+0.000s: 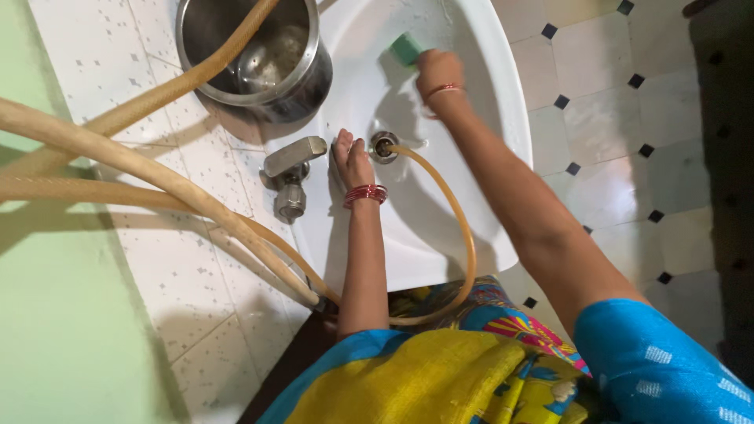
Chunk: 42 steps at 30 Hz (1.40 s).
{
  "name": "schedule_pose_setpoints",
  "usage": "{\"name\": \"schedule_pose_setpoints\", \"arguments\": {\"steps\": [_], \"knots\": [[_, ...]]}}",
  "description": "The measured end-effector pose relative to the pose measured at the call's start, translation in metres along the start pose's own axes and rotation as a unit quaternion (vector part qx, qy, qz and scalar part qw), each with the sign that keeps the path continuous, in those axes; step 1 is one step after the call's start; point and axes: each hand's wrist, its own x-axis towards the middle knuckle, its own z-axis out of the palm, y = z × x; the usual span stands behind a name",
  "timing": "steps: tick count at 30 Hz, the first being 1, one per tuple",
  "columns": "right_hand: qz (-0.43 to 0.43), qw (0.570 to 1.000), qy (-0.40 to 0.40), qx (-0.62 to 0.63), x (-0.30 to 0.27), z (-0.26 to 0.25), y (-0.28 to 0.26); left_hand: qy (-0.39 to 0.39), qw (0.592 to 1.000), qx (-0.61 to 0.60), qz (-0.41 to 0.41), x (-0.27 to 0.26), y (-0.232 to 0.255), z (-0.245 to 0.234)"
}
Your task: The person scrubs the interior of a white ceramic sink with a green scrubbing brush while water flows from a hose into the basin. They rinse the brush and the sink surface repeatedly, then briefly lift a metal pot from the sink before continuing to scrub and rinse.
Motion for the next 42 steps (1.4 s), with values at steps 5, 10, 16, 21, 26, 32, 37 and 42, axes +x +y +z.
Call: {"name": "schedule_pose_setpoints", "arguments": {"steps": [5,10,16,21,26,32,37,42], "knots": [[-0.069,0.968,-0.238,-0.038,-0.088,0.093,-0.095,-0.023,0.997,-0.051,0.05,-0.001,0.02,-0.008],[-0.031,0.936,-0.351,0.005,-0.267,0.035,-0.068,-0.04,0.998,-0.033,0.039,-0.004,0.014,-0.004],[-0.121,0.903,-0.412,-0.023,-0.287,-0.062,-0.062,-0.06,0.995,-0.031,0.071,-0.008,0.017,0.001],[0.044,0.949,-0.287,0.122,-0.178,-0.014,-0.125,-0.072,0.996,-0.028,0.039,-0.007,0.034,0.0],[0.044,0.962,-0.263,-0.059,-0.156,0.019,-0.116,-0.08,0.996,-0.027,0.039,-0.014,0.028,-0.013],[-0.027,0.967,-0.255,-0.002,-0.118,0.005,-0.105,-0.092,0.993,-0.064,0.035,-0.01,0.04,-0.013],[0.023,0.969,-0.223,0.105,-0.115,0.001,-0.117,-0.098,0.993,-0.052,0.036,-0.01,0.064,-0.004],[-0.163,0.898,-0.4,-0.083,-0.239,-0.026,-0.116,-0.091,0.995,0.002,0.032,-0.014,0.074,0.001]]}}
